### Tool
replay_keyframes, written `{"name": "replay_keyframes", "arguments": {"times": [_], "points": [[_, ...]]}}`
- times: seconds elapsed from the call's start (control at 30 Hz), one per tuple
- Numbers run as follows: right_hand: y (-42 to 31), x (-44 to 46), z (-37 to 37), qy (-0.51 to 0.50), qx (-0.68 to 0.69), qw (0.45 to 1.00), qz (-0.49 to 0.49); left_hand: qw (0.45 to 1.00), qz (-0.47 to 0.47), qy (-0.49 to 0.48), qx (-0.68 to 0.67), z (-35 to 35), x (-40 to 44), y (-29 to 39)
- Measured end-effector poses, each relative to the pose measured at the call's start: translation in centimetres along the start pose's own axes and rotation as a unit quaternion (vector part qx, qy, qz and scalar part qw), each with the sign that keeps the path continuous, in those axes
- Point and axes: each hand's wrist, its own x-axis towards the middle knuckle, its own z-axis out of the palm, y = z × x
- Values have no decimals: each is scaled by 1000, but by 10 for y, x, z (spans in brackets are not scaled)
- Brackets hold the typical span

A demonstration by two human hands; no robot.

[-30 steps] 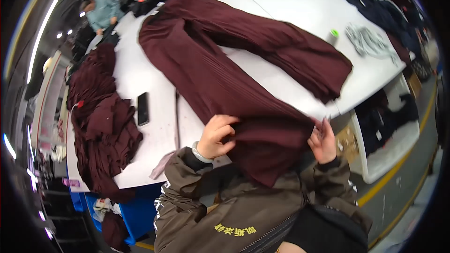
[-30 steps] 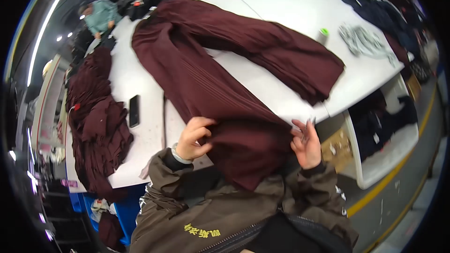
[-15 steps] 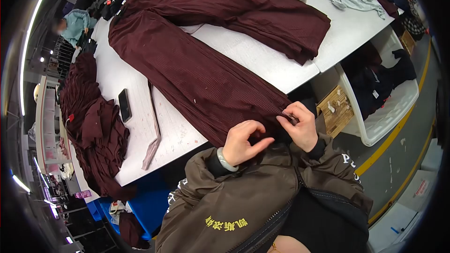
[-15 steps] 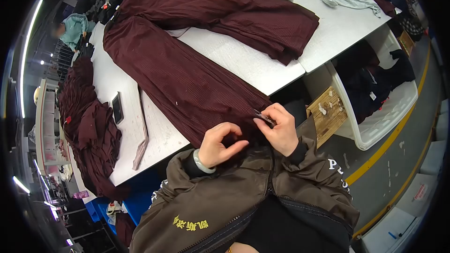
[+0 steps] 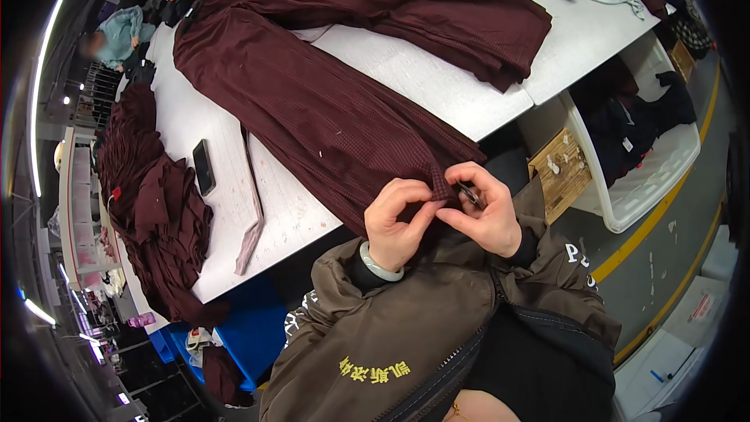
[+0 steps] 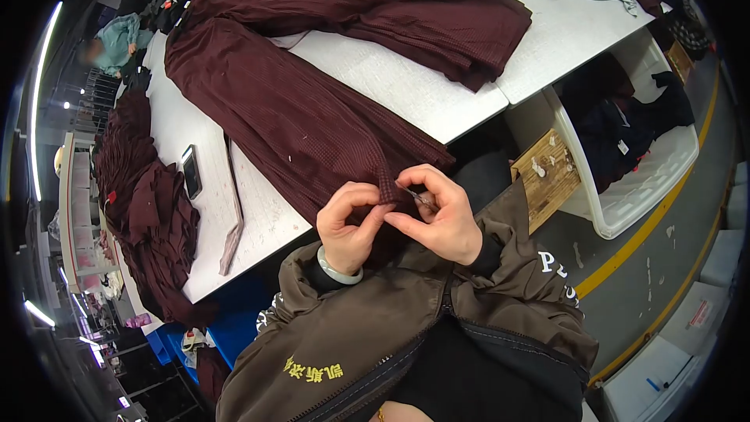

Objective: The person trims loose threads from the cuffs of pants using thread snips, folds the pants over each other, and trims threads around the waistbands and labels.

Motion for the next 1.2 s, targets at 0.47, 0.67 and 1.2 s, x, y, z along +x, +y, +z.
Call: {"name": "replay_keyframes", "arguments": {"times": [0.47, 0.67, 1.2], "points": [[23, 18, 7, -22, 5, 998, -56, 993, -74, 19, -88, -15, -4, 2], [13, 14, 13, -30, -31, 995, -87, 985, -114, 50, -116, -10, -9, -2], [11, 22, 19, 52, 89, 993, -58, 990, -88, 33, -108, -25, -14, -8]]}}
